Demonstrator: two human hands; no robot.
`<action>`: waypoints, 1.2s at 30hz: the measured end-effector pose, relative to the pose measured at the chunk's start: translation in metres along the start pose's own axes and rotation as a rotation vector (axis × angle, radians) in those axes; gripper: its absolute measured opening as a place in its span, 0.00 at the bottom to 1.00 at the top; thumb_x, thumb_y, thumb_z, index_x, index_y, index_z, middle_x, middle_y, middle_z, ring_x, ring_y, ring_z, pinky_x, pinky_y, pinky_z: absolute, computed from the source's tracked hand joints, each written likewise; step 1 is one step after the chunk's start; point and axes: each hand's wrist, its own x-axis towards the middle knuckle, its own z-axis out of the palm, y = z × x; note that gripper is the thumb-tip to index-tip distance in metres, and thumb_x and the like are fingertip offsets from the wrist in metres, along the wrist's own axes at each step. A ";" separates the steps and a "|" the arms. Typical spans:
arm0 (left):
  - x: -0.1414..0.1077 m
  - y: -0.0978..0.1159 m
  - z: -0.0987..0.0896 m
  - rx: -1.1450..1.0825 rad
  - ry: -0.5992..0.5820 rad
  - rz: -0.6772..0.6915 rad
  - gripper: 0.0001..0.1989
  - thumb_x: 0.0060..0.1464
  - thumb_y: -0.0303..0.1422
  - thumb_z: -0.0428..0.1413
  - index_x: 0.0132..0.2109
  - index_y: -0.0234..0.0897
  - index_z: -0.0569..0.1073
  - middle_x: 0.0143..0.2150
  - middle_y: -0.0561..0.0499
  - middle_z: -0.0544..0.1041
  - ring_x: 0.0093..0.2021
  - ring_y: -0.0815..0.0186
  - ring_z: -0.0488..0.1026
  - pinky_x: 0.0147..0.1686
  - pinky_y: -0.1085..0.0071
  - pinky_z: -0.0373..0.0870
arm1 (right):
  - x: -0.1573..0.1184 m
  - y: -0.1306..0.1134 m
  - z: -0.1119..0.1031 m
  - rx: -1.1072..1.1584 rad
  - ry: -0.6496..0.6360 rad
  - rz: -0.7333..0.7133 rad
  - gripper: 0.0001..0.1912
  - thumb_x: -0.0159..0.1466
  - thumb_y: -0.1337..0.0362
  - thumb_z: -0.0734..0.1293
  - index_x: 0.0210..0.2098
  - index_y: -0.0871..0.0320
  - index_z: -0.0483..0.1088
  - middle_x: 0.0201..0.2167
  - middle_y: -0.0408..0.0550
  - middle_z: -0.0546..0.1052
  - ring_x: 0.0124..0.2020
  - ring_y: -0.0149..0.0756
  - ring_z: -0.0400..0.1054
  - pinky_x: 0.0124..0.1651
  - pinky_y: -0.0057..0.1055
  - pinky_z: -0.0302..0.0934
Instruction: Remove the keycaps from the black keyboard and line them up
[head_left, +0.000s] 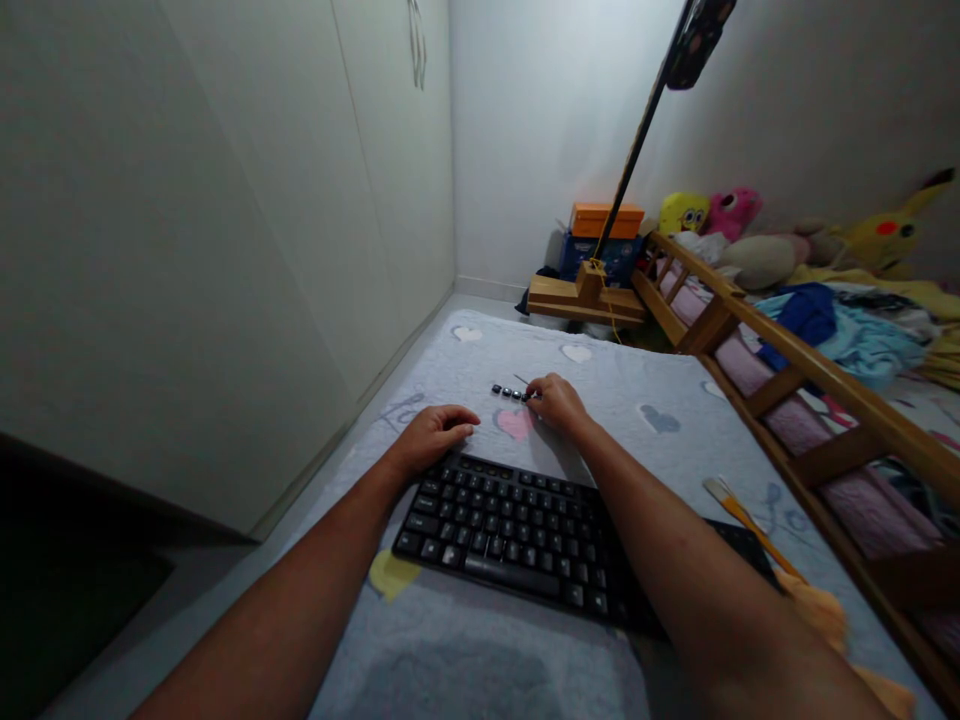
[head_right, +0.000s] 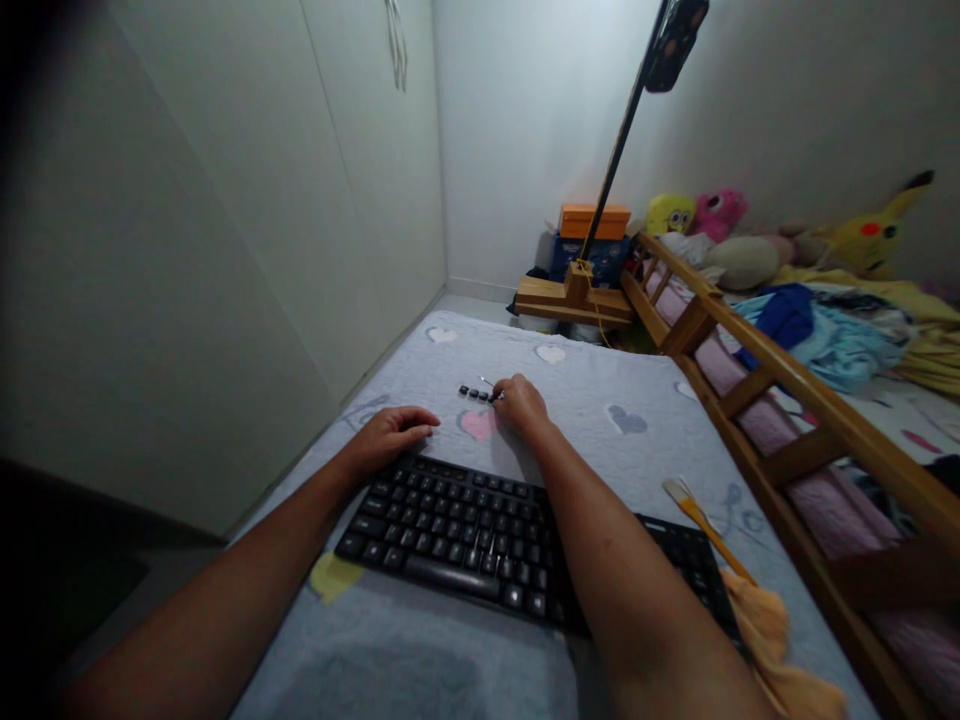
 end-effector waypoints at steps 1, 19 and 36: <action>0.000 0.001 0.000 -0.005 0.000 -0.005 0.17 0.49 0.41 0.56 0.42 0.34 0.77 0.39 0.48 0.79 0.39 0.60 0.74 0.44 0.64 0.68 | 0.000 -0.001 0.000 0.008 0.004 0.001 0.11 0.59 0.66 0.66 0.41 0.55 0.77 0.41 0.51 0.74 0.43 0.37 0.67 0.44 0.27 0.58; -0.002 0.007 0.000 0.034 -0.014 -0.014 0.18 0.48 0.43 0.56 0.42 0.35 0.77 0.40 0.47 0.80 0.42 0.57 0.75 0.49 0.60 0.67 | -0.112 0.002 -0.076 0.829 0.316 -0.044 0.22 0.66 0.59 0.50 0.30 0.58 0.73 0.31 0.50 0.74 0.32 0.36 0.68 0.36 0.31 0.63; -0.001 0.005 0.000 0.039 -0.032 -0.001 0.18 0.49 0.42 0.57 0.43 0.34 0.77 0.41 0.47 0.79 0.43 0.58 0.74 0.48 0.62 0.67 | -0.138 -0.028 -0.066 0.595 -0.125 -0.133 0.07 0.59 0.65 0.65 0.36 0.55 0.73 0.33 0.44 0.78 0.36 0.34 0.70 0.43 0.30 0.62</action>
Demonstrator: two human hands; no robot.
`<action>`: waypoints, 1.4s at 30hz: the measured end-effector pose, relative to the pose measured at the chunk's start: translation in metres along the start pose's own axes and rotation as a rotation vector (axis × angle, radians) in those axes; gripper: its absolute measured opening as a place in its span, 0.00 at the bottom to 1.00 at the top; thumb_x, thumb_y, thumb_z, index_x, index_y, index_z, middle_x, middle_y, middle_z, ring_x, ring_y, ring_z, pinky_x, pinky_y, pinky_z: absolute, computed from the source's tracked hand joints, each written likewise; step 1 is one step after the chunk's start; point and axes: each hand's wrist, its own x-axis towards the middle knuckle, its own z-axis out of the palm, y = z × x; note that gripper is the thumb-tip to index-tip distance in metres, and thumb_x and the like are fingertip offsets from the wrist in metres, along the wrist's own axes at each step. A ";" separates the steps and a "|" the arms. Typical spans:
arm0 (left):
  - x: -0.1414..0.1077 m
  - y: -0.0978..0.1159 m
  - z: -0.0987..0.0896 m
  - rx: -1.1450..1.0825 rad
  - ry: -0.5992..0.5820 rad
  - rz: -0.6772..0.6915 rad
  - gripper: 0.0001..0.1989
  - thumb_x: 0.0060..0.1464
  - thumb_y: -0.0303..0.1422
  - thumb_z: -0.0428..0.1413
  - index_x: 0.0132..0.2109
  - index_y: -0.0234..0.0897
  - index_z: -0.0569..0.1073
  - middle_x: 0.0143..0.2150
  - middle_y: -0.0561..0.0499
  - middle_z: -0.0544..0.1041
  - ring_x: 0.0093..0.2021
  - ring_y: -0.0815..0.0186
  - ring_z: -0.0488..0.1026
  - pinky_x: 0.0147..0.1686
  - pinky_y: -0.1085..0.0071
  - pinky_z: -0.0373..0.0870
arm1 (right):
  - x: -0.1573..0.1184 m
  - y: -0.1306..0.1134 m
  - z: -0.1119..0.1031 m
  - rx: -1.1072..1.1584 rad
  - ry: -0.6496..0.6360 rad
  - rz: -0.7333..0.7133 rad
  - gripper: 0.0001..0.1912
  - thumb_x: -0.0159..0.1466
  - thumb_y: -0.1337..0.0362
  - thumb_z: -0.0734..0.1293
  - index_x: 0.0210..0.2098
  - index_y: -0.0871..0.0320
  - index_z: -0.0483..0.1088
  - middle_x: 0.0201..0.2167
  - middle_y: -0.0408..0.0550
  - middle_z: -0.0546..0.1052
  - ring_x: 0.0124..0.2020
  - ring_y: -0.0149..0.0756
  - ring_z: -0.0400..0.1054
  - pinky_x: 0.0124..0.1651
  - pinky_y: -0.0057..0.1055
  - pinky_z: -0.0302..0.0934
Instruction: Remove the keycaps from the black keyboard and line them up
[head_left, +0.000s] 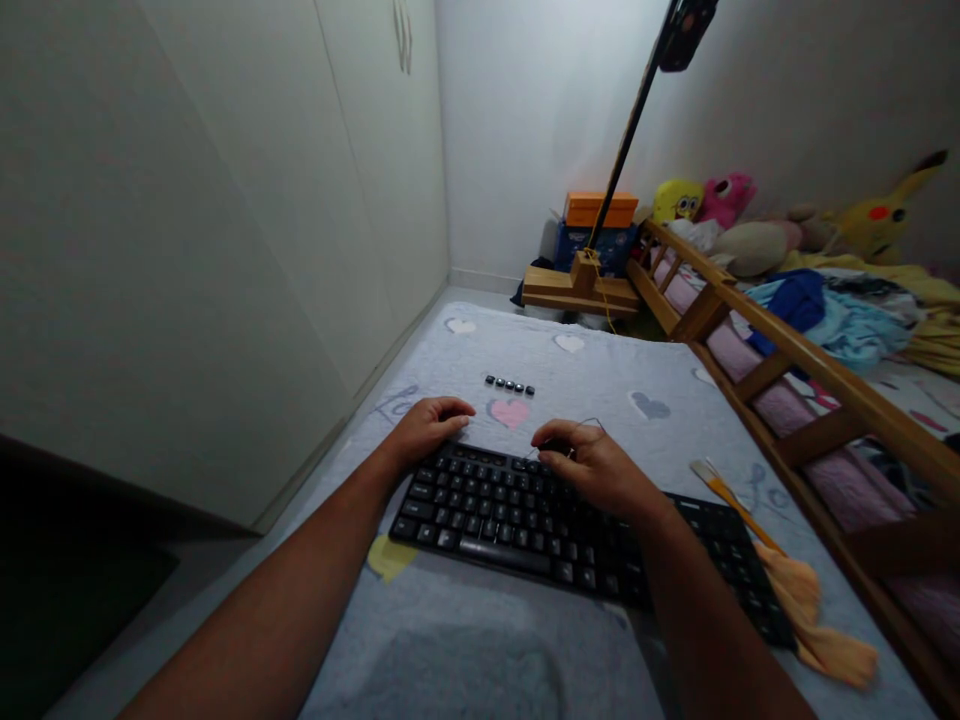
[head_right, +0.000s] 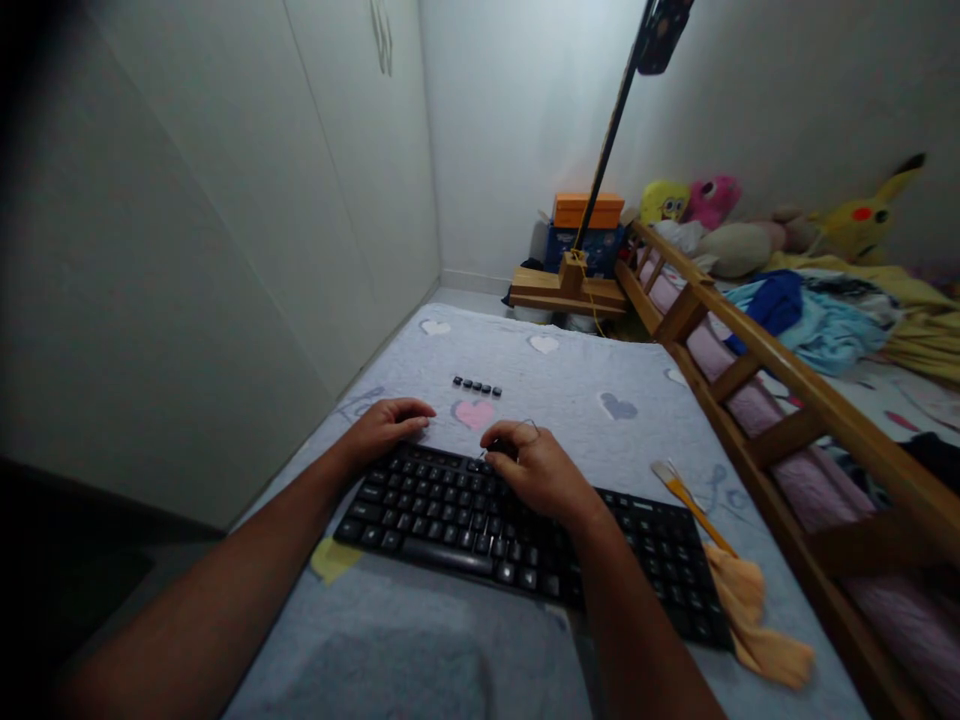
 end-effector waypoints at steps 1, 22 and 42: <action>0.000 0.000 0.000 0.002 -0.002 0.005 0.18 0.49 0.42 0.57 0.43 0.34 0.77 0.41 0.47 0.79 0.43 0.58 0.74 0.48 0.63 0.67 | 0.000 0.001 0.001 0.012 -0.002 -0.017 0.07 0.59 0.66 0.64 0.36 0.55 0.73 0.34 0.44 0.78 0.37 0.34 0.71 0.44 0.30 0.62; 0.001 -0.005 0.001 -0.011 0.001 0.027 0.17 0.50 0.40 0.56 0.43 0.33 0.77 0.41 0.47 0.79 0.41 0.59 0.74 0.47 0.63 0.67 | 0.000 0.004 0.003 -0.068 -0.084 -0.190 0.09 0.63 0.70 0.62 0.38 0.56 0.74 0.37 0.46 0.76 0.41 0.34 0.69 0.48 0.33 0.62; 0.001 -0.004 0.000 0.000 0.004 0.023 0.18 0.49 0.40 0.56 0.43 0.33 0.77 0.40 0.47 0.80 0.40 0.59 0.74 0.45 0.63 0.68 | 0.009 -0.003 0.023 -0.109 -0.081 -0.263 0.09 0.64 0.71 0.61 0.35 0.57 0.72 0.34 0.45 0.74 0.37 0.32 0.67 0.44 0.31 0.59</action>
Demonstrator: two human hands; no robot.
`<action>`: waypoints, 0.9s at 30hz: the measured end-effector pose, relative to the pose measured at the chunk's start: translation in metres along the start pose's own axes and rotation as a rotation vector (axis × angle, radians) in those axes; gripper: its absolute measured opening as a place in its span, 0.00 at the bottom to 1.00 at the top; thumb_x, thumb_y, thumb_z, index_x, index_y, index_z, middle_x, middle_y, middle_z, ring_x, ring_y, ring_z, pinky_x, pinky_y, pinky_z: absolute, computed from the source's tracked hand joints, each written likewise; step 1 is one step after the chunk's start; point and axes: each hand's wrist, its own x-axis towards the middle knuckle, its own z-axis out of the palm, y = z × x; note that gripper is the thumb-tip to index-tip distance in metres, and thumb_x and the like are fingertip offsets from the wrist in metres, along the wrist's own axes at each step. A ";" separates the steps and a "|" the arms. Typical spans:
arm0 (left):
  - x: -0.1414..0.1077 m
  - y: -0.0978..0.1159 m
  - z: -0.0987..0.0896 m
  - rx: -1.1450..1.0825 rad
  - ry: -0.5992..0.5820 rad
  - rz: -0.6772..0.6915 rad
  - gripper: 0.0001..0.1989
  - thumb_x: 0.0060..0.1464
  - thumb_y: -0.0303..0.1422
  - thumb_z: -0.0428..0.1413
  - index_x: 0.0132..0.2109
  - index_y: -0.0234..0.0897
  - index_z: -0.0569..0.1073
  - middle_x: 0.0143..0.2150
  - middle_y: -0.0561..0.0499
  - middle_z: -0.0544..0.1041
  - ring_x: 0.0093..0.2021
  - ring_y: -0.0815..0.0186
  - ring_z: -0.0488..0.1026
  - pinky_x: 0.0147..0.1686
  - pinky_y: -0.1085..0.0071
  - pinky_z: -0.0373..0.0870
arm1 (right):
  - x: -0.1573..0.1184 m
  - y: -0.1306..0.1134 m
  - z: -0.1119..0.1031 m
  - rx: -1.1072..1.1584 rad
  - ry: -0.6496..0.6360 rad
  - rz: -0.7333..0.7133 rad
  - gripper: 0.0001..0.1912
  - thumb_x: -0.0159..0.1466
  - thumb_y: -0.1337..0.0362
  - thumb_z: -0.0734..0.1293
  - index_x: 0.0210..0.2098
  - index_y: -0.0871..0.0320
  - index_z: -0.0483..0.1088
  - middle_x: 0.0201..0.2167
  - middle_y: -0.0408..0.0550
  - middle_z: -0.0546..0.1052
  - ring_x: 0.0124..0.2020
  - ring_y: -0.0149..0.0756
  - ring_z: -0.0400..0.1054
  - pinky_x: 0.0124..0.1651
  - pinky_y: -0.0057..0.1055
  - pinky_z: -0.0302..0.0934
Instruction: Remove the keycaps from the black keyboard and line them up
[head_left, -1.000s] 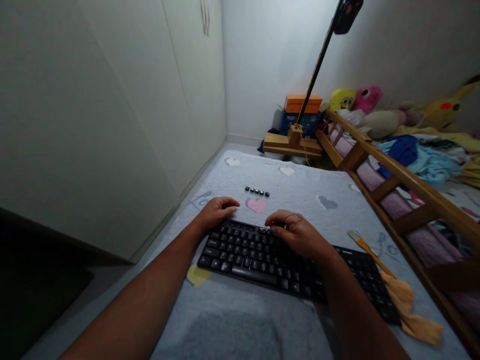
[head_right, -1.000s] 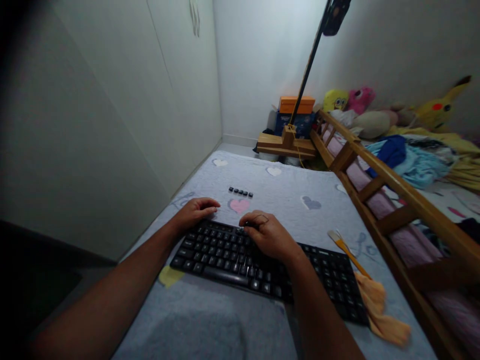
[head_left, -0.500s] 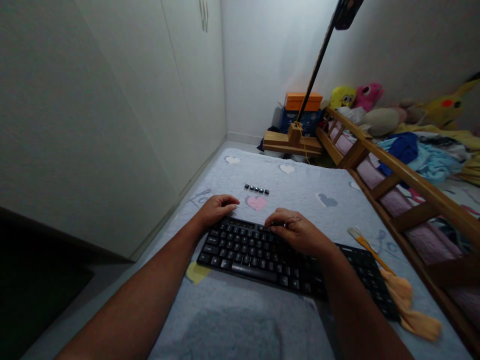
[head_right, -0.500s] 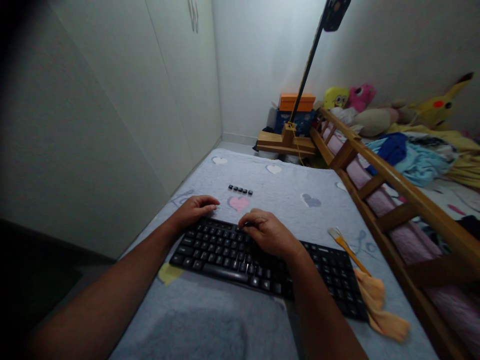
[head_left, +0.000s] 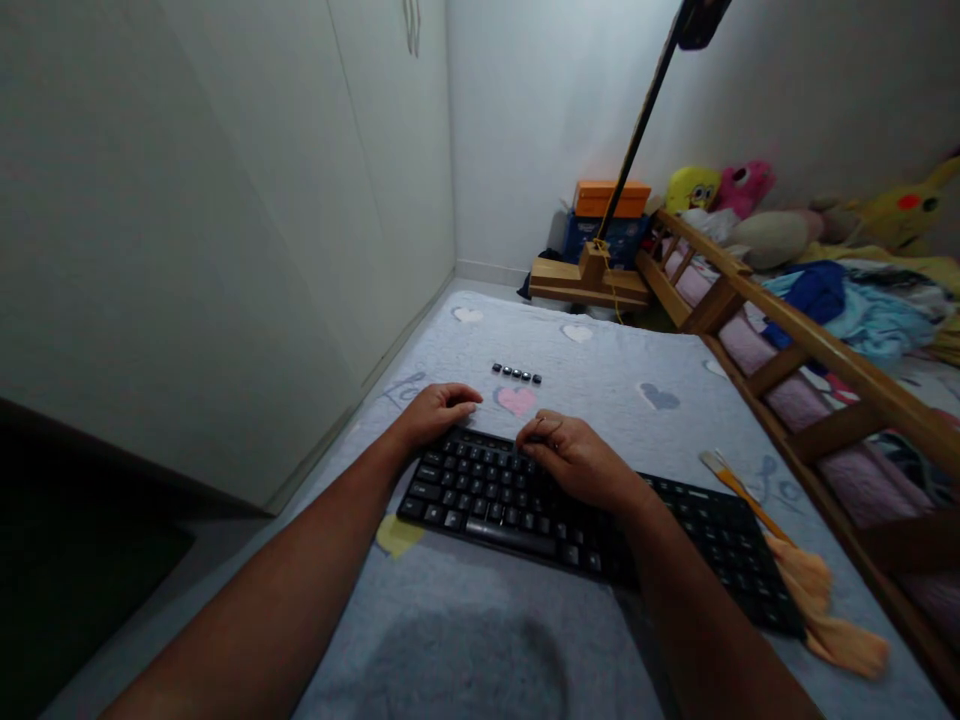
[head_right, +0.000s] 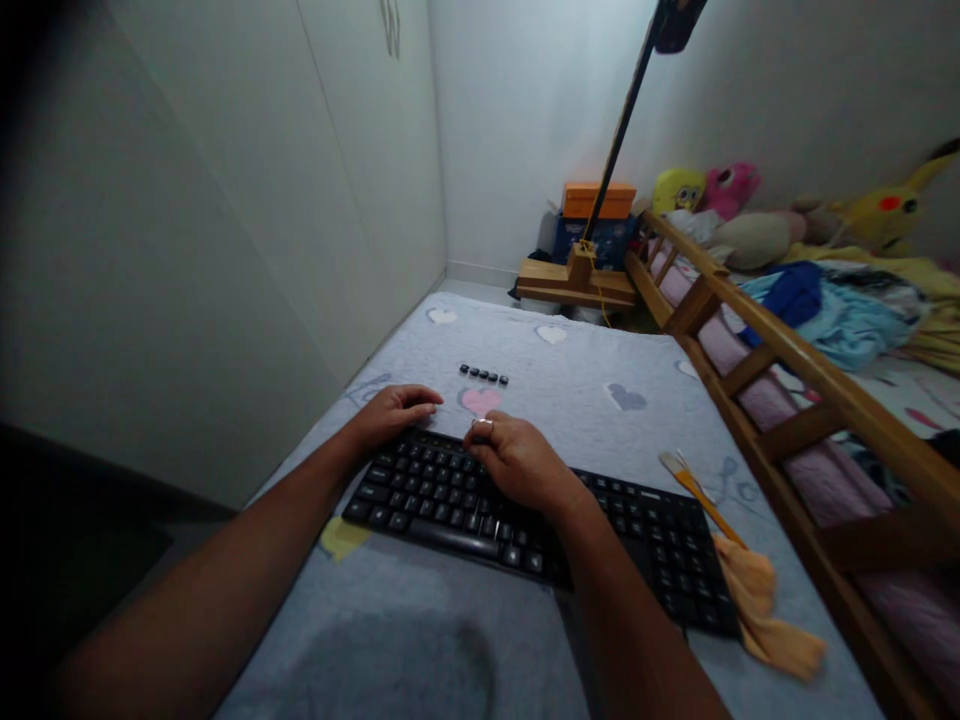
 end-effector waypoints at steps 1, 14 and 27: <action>0.000 0.000 0.000 0.000 -0.004 0.001 0.18 0.49 0.40 0.56 0.43 0.34 0.77 0.40 0.47 0.80 0.40 0.59 0.74 0.45 0.63 0.68 | 0.000 0.001 0.002 0.005 0.013 0.005 0.09 0.64 0.71 0.61 0.35 0.57 0.72 0.34 0.45 0.74 0.37 0.32 0.67 0.44 0.31 0.59; 0.001 0.001 -0.001 0.024 -0.014 0.016 0.18 0.49 0.40 0.55 0.43 0.34 0.77 0.40 0.47 0.80 0.41 0.59 0.74 0.46 0.61 0.68 | 0.000 0.005 0.005 0.007 0.113 0.047 0.08 0.63 0.71 0.60 0.35 0.58 0.71 0.33 0.46 0.74 0.37 0.34 0.67 0.43 0.31 0.59; 0.001 -0.001 0.001 0.020 -0.005 0.017 0.17 0.50 0.41 0.55 0.42 0.34 0.77 0.40 0.47 0.80 0.42 0.59 0.75 0.47 0.63 0.68 | -0.002 0.003 0.001 0.015 0.036 0.060 0.09 0.63 0.70 0.60 0.35 0.56 0.72 0.34 0.46 0.76 0.38 0.35 0.68 0.45 0.33 0.60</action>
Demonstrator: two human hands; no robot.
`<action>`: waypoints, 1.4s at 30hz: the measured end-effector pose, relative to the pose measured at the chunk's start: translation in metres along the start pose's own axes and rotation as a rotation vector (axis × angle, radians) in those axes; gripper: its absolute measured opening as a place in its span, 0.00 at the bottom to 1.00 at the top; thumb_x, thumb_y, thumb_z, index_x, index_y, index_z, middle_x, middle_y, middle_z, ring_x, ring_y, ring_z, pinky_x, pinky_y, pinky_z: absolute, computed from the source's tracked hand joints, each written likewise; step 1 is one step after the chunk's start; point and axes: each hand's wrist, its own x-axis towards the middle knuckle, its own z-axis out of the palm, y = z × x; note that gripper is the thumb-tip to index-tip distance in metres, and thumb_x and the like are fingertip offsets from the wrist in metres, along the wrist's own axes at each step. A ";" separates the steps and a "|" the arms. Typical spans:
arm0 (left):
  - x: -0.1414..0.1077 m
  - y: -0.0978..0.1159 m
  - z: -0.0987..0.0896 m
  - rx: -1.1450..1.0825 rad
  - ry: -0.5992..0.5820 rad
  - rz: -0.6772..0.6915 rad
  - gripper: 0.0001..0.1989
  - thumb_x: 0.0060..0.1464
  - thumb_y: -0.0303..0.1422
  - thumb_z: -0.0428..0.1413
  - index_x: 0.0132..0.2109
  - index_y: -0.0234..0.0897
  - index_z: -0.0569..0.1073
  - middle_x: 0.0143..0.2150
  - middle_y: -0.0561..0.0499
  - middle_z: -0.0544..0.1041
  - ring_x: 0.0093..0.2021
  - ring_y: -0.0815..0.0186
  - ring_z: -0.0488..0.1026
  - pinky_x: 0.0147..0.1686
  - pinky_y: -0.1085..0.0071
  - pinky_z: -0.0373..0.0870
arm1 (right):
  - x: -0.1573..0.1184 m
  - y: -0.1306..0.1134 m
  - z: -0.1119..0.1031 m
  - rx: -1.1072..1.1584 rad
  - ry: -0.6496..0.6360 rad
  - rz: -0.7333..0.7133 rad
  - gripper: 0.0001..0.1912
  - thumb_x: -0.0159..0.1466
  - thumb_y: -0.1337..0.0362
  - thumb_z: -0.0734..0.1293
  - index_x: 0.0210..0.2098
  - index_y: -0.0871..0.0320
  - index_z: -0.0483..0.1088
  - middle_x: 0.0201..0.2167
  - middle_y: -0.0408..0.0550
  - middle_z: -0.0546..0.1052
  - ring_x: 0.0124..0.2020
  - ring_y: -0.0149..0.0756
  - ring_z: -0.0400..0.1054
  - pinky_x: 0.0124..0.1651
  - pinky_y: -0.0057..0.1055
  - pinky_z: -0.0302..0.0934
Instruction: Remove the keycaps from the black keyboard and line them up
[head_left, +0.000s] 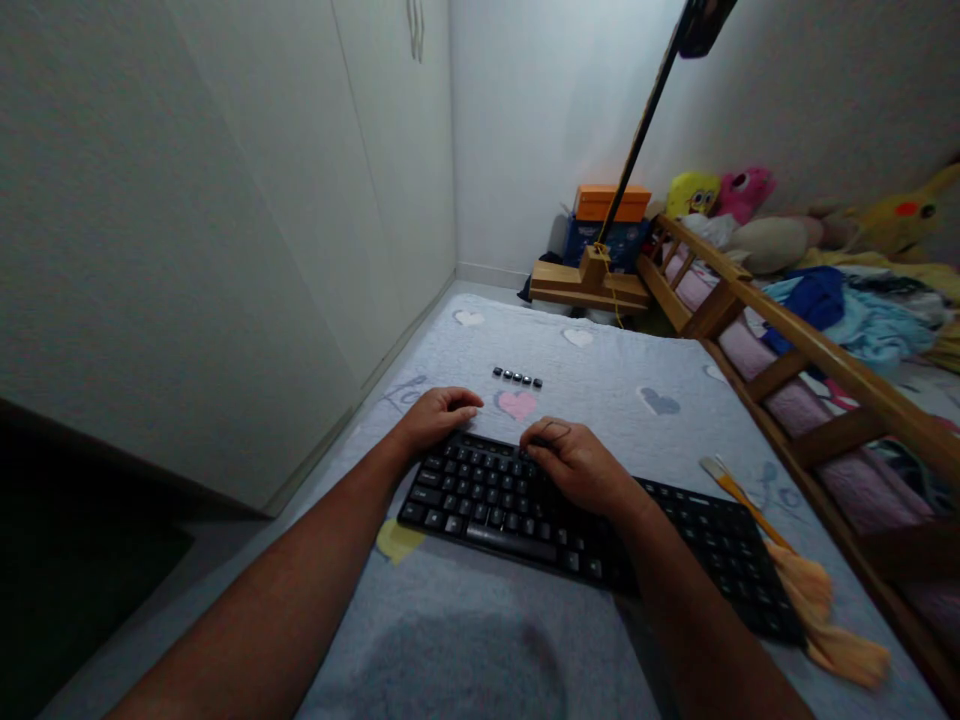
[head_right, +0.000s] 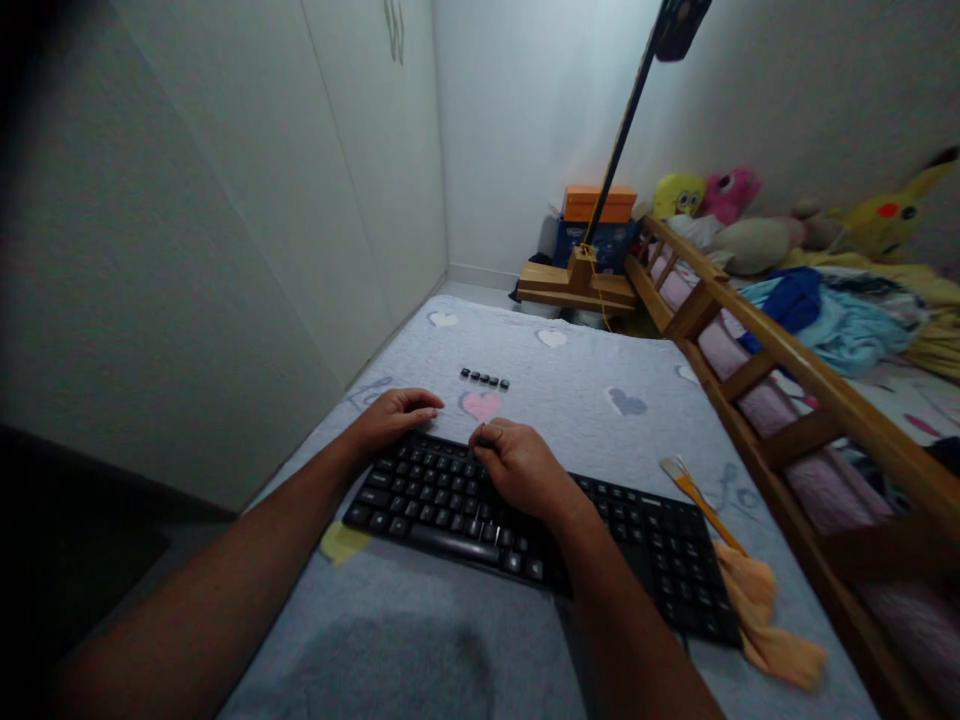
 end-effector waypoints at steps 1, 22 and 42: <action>0.000 0.000 0.000 -0.001 -0.001 0.002 0.17 0.50 0.41 0.56 0.42 0.34 0.77 0.41 0.47 0.79 0.42 0.59 0.74 0.47 0.63 0.67 | 0.000 0.001 0.000 0.009 -0.005 -0.001 0.09 0.63 0.70 0.60 0.36 0.57 0.72 0.35 0.46 0.76 0.38 0.35 0.68 0.46 0.33 0.60; -0.003 0.005 0.000 0.009 0.006 -0.031 0.18 0.48 0.41 0.56 0.42 0.34 0.77 0.39 0.48 0.80 0.41 0.58 0.74 0.46 0.61 0.68 | -0.005 0.017 -0.007 0.167 -0.044 0.089 0.09 0.62 0.69 0.61 0.38 0.56 0.73 0.34 0.44 0.77 0.37 0.34 0.69 0.43 0.31 0.62; -0.001 0.002 -0.001 -0.005 -0.007 -0.020 0.18 0.49 0.40 0.56 0.43 0.34 0.77 0.40 0.48 0.80 0.41 0.59 0.74 0.45 0.63 0.67 | -0.007 0.014 -0.015 0.054 -0.063 0.038 0.10 0.62 0.69 0.61 0.38 0.57 0.75 0.35 0.45 0.79 0.38 0.34 0.72 0.45 0.31 0.64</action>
